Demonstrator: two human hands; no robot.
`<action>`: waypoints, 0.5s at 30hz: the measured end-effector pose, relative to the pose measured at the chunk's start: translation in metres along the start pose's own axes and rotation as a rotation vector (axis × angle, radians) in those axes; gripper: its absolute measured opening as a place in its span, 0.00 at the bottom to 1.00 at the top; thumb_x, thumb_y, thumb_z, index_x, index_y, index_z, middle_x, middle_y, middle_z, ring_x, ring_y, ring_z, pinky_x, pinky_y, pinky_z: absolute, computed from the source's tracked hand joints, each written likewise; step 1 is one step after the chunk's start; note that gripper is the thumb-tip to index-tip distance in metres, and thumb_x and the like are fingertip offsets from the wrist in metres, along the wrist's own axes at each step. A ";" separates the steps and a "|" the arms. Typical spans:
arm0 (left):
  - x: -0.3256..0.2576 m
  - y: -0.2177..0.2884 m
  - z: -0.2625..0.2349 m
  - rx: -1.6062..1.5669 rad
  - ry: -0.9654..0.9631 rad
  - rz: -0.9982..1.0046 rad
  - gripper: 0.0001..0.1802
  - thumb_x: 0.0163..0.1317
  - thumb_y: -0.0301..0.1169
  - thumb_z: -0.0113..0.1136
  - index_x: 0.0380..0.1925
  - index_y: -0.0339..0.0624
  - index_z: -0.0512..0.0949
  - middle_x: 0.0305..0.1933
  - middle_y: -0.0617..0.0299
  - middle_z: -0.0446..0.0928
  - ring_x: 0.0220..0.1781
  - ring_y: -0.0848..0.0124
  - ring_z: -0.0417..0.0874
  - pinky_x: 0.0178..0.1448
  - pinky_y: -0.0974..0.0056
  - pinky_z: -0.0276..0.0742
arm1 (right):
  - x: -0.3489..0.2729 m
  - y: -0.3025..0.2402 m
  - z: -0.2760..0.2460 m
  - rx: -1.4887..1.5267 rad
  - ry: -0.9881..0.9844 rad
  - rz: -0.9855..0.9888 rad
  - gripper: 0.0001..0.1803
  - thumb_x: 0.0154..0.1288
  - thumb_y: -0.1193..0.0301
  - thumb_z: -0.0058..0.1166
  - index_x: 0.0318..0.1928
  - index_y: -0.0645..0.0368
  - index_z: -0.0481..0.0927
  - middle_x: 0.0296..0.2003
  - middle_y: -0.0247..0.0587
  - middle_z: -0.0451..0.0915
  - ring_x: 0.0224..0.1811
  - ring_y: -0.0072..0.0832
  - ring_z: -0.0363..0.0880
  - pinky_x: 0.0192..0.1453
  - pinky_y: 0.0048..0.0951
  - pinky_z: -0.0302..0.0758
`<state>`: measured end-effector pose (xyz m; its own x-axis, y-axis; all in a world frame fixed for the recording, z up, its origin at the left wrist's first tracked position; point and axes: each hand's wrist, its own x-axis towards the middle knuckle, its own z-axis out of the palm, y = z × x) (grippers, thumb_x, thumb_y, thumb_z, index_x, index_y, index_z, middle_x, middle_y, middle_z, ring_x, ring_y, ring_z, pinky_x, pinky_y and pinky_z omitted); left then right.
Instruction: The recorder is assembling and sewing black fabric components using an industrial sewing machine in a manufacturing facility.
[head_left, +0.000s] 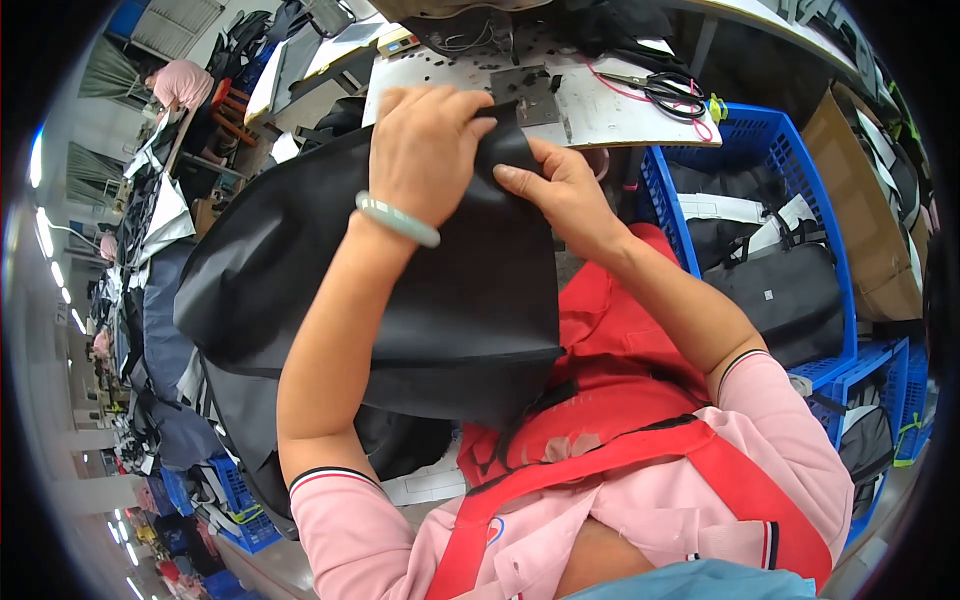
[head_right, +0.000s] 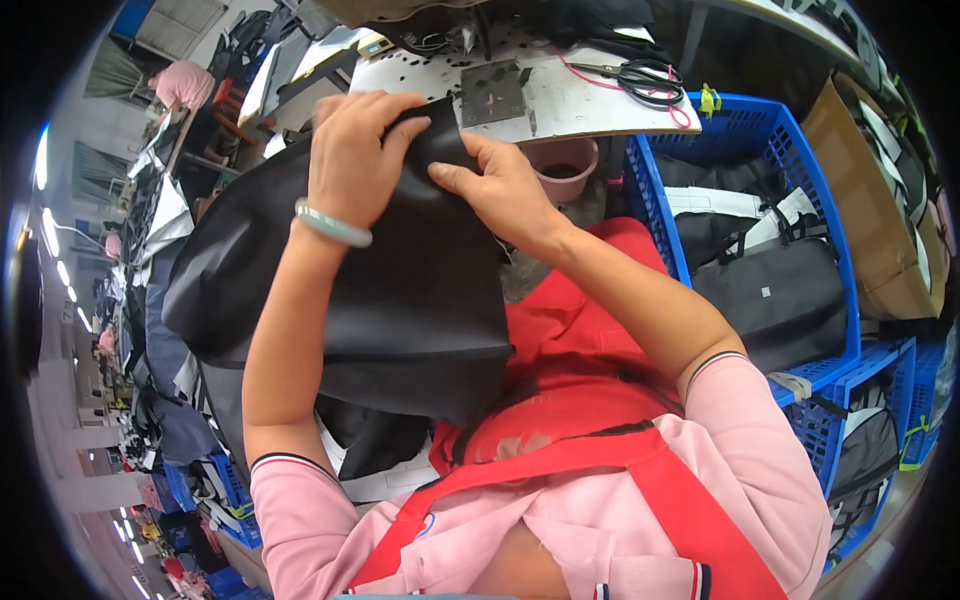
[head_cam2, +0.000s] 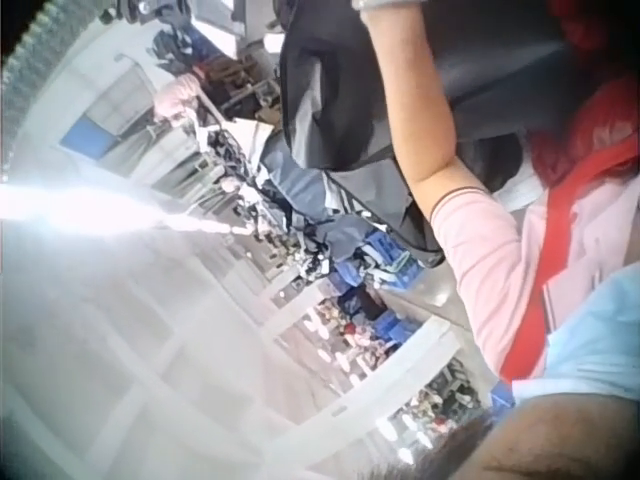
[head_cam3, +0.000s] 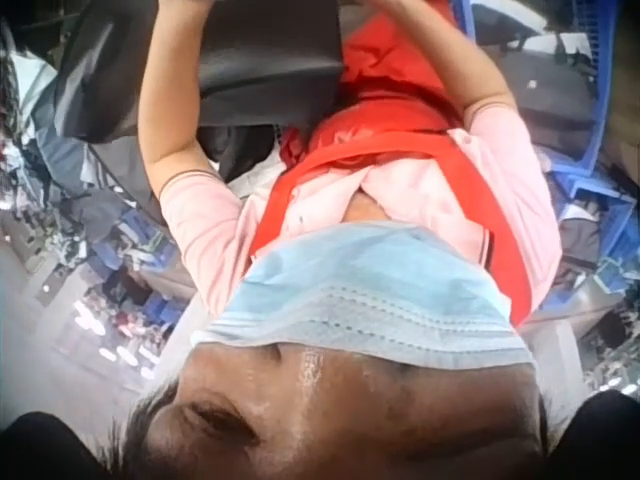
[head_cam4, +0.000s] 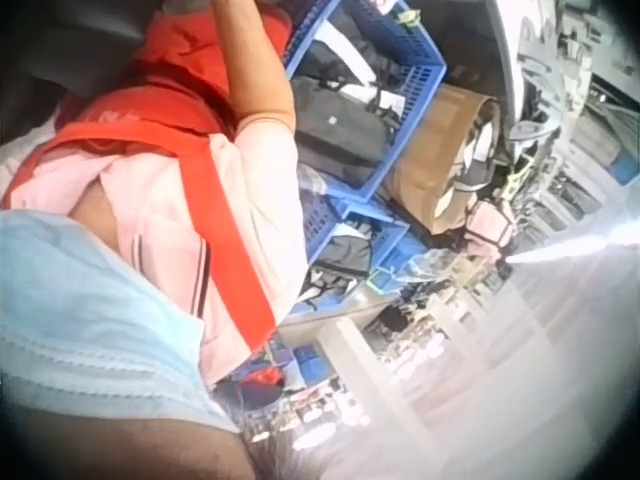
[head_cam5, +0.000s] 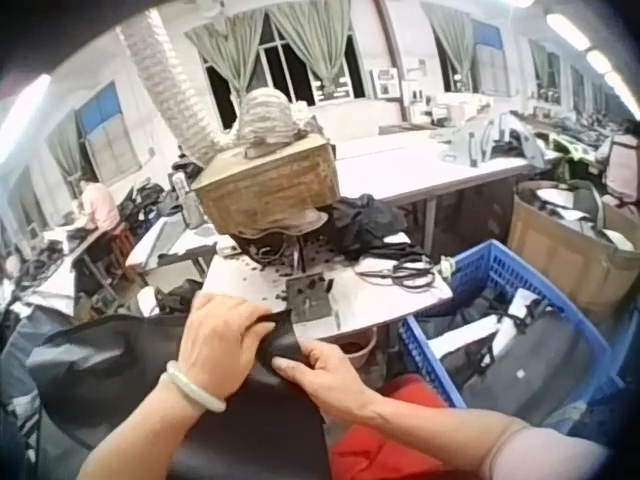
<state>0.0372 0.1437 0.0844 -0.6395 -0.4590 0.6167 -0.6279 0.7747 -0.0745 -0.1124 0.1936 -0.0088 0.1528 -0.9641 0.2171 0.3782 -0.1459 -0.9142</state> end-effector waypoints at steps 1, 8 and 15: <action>0.008 -0.008 0.009 -0.263 -0.063 -0.244 0.11 0.56 0.31 0.66 0.38 0.39 0.85 0.35 0.52 0.84 0.38 0.61 0.85 0.46 0.63 0.76 | 0.005 0.001 -0.003 0.020 0.027 -0.010 0.11 0.69 0.72 0.54 0.48 0.64 0.77 0.39 0.31 0.81 0.38 0.13 0.75 0.43 0.19 0.75; 0.032 -0.053 0.072 -0.819 -0.152 -0.755 0.15 0.56 0.30 0.68 0.40 0.31 0.84 0.36 0.58 0.85 0.37 0.74 0.81 0.44 0.70 0.75 | 0.043 0.022 -0.034 0.088 0.109 0.004 0.12 0.68 0.72 0.54 0.49 0.65 0.78 0.38 0.34 0.82 0.38 0.17 0.79 0.42 0.20 0.77; 0.034 -0.070 0.105 -0.879 -0.062 -0.876 0.15 0.55 0.29 0.69 0.41 0.30 0.84 0.38 0.55 0.85 0.39 0.73 0.82 0.46 0.71 0.75 | 0.064 0.028 -0.051 -0.041 0.166 0.057 0.16 0.68 0.69 0.57 0.51 0.66 0.78 0.39 0.33 0.82 0.38 0.16 0.78 0.43 0.19 0.76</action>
<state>0.0132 0.0283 0.0285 -0.1898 -0.9696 0.1544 -0.3590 0.2149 0.9083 -0.1384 0.1165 -0.0380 0.0185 -0.9940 0.1077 0.3355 -0.0953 -0.9372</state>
